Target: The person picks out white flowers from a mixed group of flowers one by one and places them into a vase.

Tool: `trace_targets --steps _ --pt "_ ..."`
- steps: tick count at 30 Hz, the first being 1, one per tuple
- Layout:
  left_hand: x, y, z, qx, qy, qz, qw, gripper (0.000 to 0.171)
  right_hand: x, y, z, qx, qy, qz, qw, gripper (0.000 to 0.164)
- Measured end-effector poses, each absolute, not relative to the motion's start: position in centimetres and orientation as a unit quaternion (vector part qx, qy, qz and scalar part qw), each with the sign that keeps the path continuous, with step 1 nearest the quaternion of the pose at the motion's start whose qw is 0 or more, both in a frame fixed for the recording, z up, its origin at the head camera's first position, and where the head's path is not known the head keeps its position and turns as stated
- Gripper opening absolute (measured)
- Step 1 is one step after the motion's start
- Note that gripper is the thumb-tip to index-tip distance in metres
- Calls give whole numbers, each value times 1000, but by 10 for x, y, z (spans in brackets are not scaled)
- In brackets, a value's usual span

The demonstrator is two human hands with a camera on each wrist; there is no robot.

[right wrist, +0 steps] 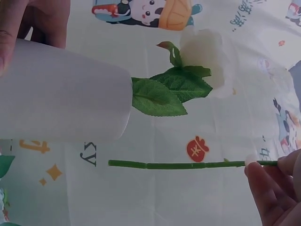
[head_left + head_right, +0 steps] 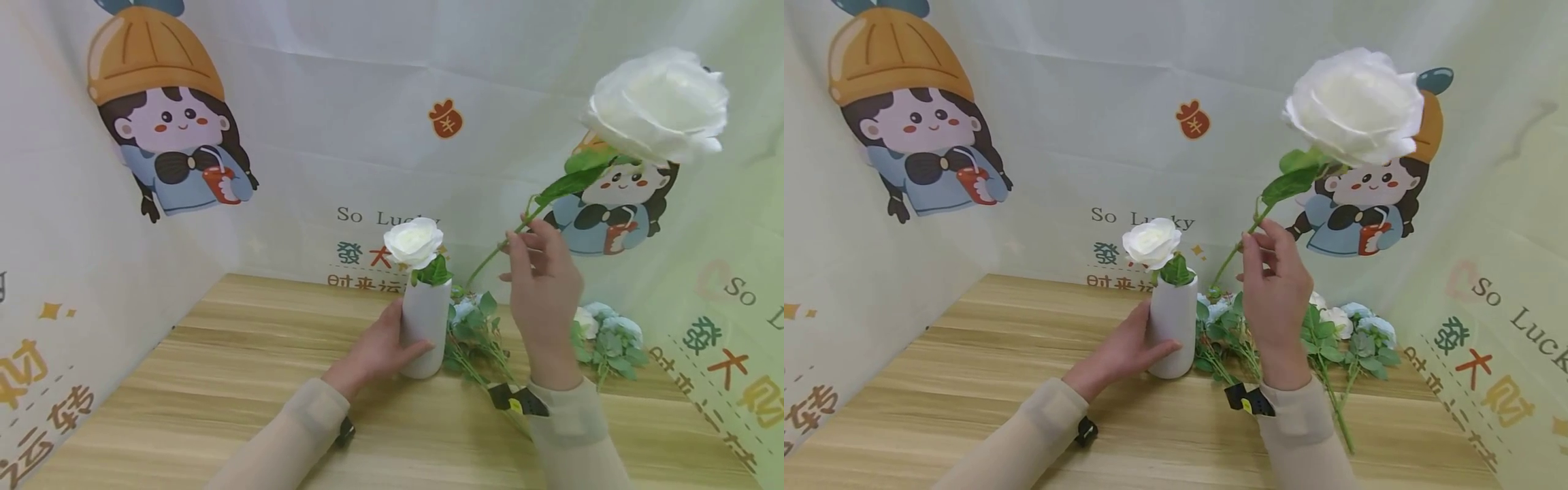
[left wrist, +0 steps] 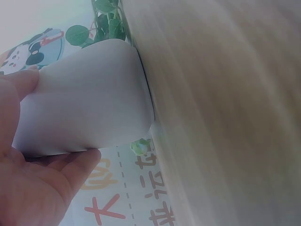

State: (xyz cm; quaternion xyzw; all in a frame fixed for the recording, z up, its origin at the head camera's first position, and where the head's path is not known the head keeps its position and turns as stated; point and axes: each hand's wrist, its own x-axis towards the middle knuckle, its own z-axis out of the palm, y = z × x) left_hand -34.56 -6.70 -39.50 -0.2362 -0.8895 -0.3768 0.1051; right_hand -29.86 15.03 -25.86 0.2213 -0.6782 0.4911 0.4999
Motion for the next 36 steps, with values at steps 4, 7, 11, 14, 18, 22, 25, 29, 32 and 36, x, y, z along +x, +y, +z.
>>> trace_targets --steps 4,7,11,14,18,22,25,29,32,36 --pt "-346 -67 -395 -238 -890 -376 105 88 -295 146 -255 265 -633 512 517 24" --pt "-347 -67 -395 -240 -887 -379 107 88 -289 142 -252 287 -603 545 508 26" --pt "-347 -67 -395 -245 -884 -383 108 87 -283 134 -250 284 -604 577 472 27" --pt "-347 -67 -395 -246 -885 -380 109 87 -287 128 -256 293 -622 571 448 28" --pt "-347 -67 -397 -245 -887 -375 111 87 -307 126 -273 307 -652 542 433 28" --pt "-347 -68 -398 -244 -887 -377 109 88 -325 125 -289 281 -696 517 411 27" --pt "-347 -68 -398 -245 -886 -377 110 88 -332 124 -298 254 -739 471 409 25" --pt "-346 -68 -397 -244 -888 -374 113 88 -337 121 -305 228 -780 409 414 25" --pt "-346 -67 -396 -241 -890 -368 116 89 -339 119 -307 222 -793 399 402 26" --pt "-345 -67 -396 -239 -892 -363 120 91 -341 116 -310 218 -813 379 385 28"
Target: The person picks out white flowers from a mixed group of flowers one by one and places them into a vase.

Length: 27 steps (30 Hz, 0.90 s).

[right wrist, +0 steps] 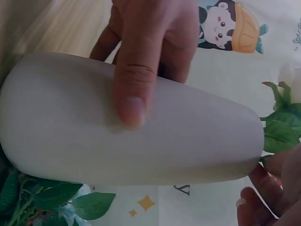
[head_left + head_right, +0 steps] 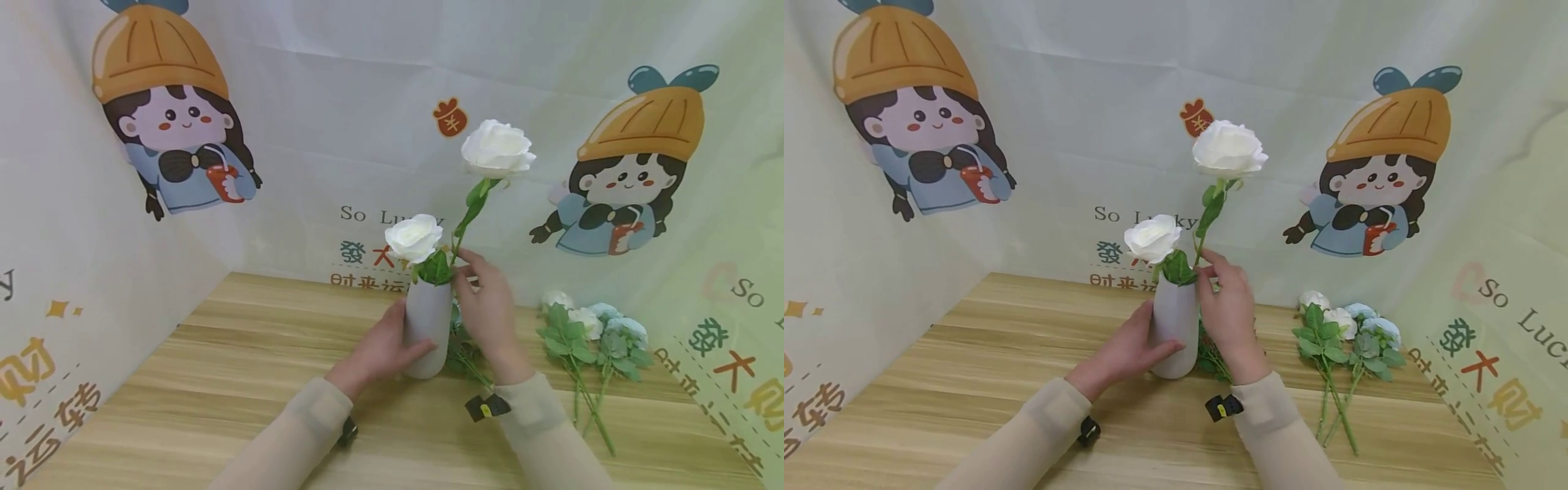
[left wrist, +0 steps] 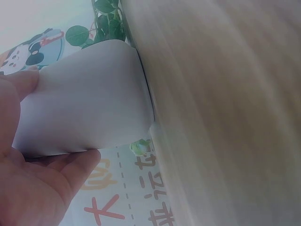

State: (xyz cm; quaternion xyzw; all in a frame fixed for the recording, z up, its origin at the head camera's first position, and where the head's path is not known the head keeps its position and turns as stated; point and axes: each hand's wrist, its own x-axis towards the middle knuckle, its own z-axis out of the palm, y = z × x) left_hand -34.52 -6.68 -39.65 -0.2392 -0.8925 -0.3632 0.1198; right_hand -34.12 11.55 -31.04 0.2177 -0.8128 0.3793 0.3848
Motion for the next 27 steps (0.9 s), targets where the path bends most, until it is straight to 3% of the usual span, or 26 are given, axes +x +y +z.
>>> trace_targets --steps 27 --pt "-345 -67 -396 -239 -892 -364 123 89 -343 114 -319 214 -815 398 363 24"
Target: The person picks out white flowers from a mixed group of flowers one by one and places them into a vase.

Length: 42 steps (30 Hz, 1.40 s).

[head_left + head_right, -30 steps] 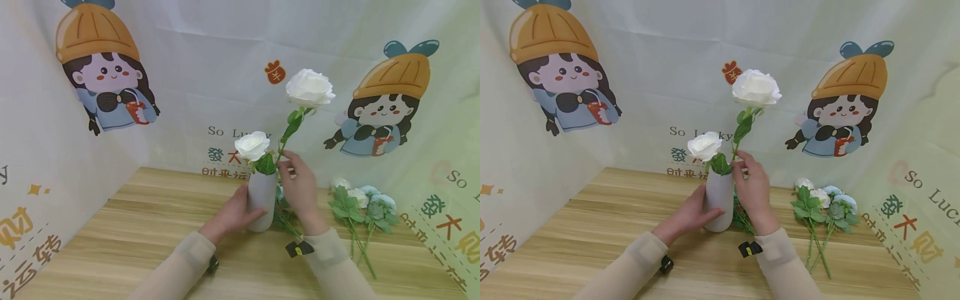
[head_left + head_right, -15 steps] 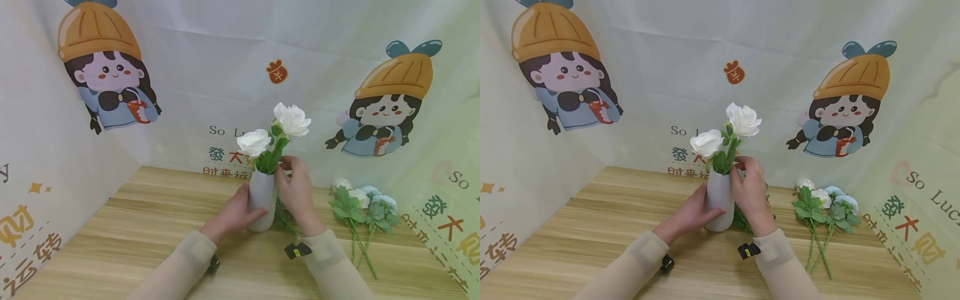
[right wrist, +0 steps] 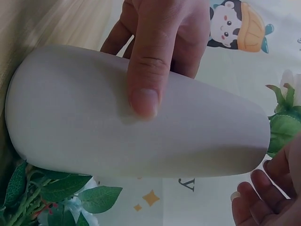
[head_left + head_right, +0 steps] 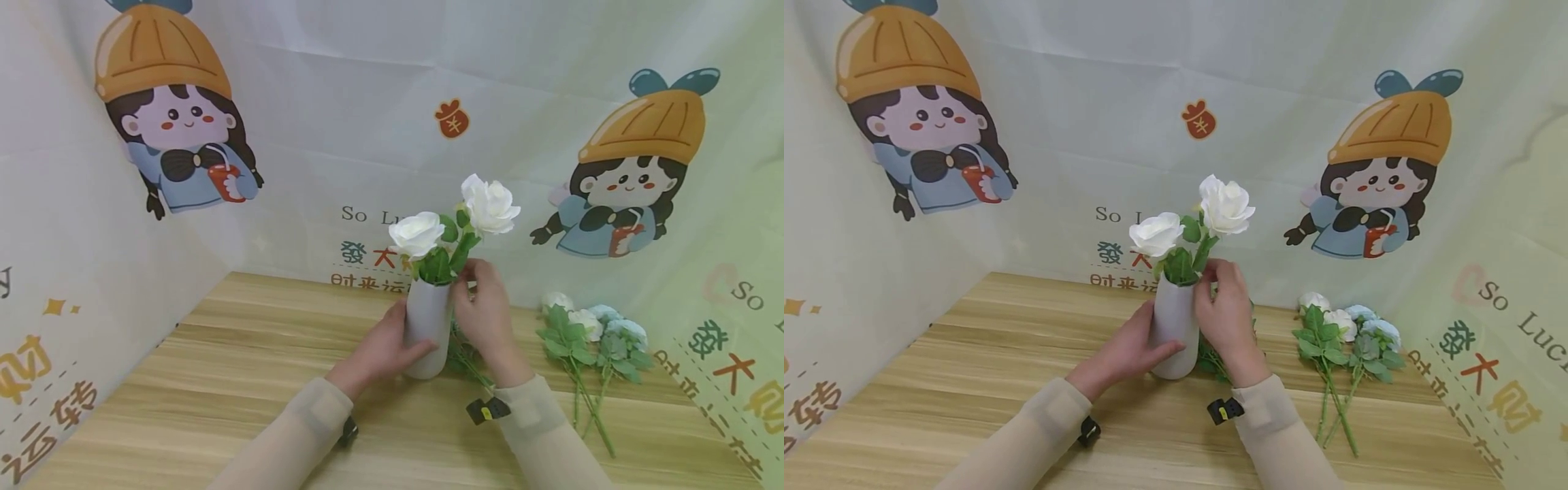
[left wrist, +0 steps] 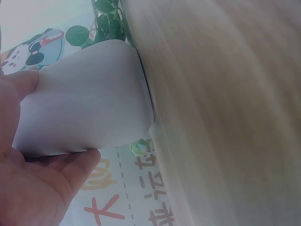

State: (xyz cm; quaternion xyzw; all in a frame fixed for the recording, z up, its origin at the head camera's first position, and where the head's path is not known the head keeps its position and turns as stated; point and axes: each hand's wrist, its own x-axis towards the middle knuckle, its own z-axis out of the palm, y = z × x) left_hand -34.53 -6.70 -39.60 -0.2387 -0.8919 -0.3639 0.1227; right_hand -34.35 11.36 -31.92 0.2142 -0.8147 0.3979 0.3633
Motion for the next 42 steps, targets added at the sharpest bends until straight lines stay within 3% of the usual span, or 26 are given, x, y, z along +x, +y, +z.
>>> trace_targets --steps 16,26,42 --pt "-343 -67 -396 -229 -893 -368 118 90 -356 140 -329 217 -809 393 379 26" --pt "-343 -68 -396 -235 -893 -367 115 94 -356 159 -342 230 -842 312 377 25" --pt "-343 -67 -394 -231 -898 -357 112 93 -364 235 -363 149 -922 217 284 29"
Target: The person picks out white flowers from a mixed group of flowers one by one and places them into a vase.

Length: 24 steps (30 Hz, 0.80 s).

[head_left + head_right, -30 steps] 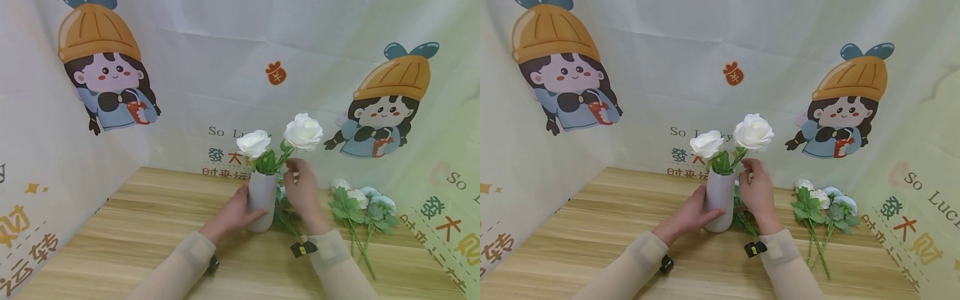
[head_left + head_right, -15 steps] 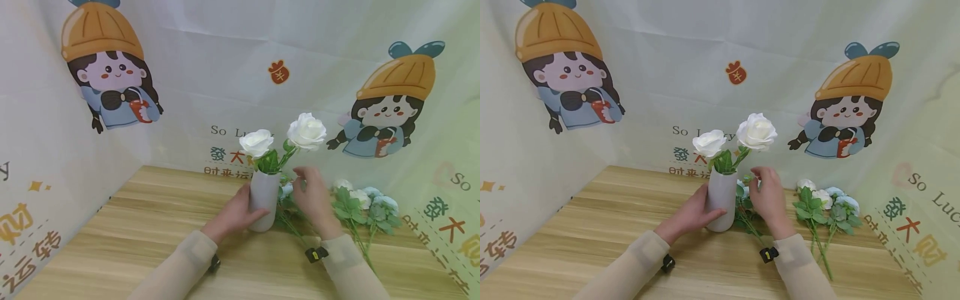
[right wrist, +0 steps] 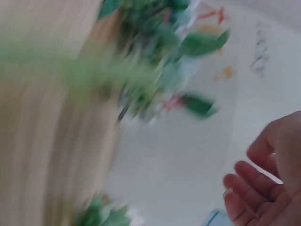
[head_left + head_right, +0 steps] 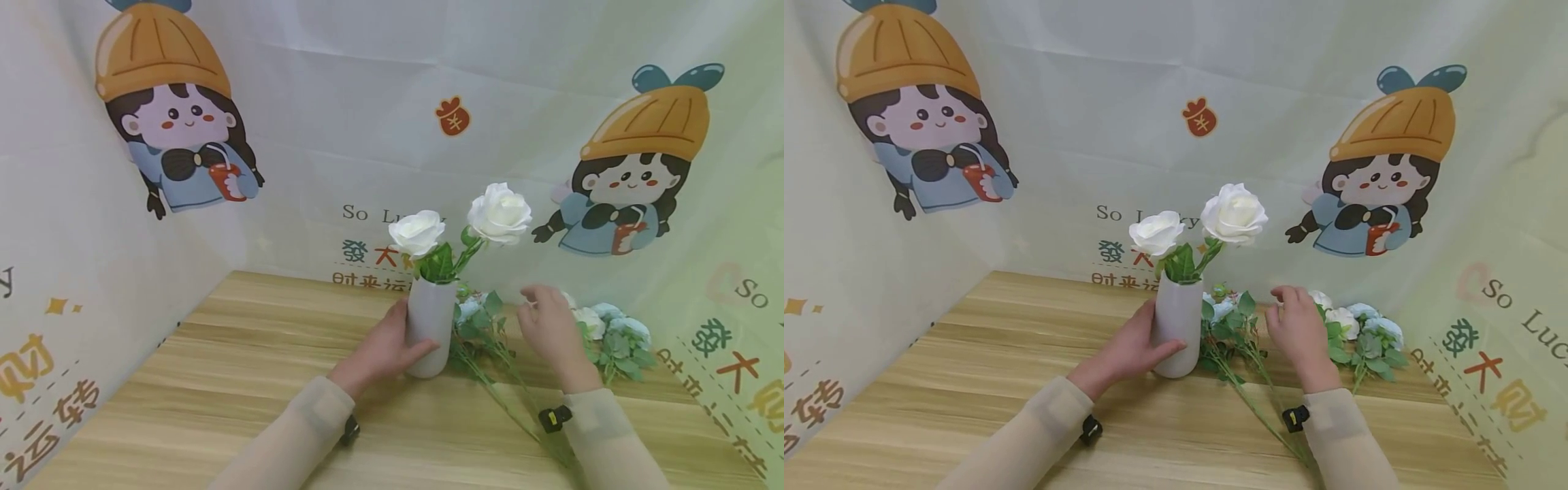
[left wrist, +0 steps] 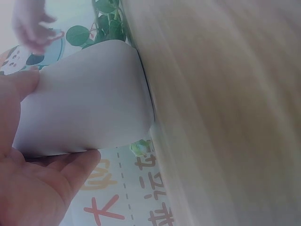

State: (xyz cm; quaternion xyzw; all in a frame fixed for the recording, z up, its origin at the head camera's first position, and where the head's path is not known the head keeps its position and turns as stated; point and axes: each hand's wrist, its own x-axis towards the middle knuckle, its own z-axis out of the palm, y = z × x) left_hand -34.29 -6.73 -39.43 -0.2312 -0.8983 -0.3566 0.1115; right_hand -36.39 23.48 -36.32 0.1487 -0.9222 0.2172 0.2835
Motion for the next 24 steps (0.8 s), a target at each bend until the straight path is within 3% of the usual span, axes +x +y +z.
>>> trace_targets --steps 4,9,13,16,24 --pt "-343 -68 -394 -230 -899 -356 112 93 -367 255 -371 94 -955 176 220 32" --pt "-343 -68 -394 -229 -898 -360 108 93 -365 273 -377 -13 -985 143 99 34" --pt "-344 -68 -394 -230 -896 -363 108 93 -363 282 -377 -63 -991 119 23 43" --pt "-344 -68 -394 -228 -897 -363 107 93 -362 285 -378 -67 -992 104 3 46" --pt "-344 -68 -394 -225 -900 -359 103 94 -359 287 -378 -73 -992 104 -10 23"
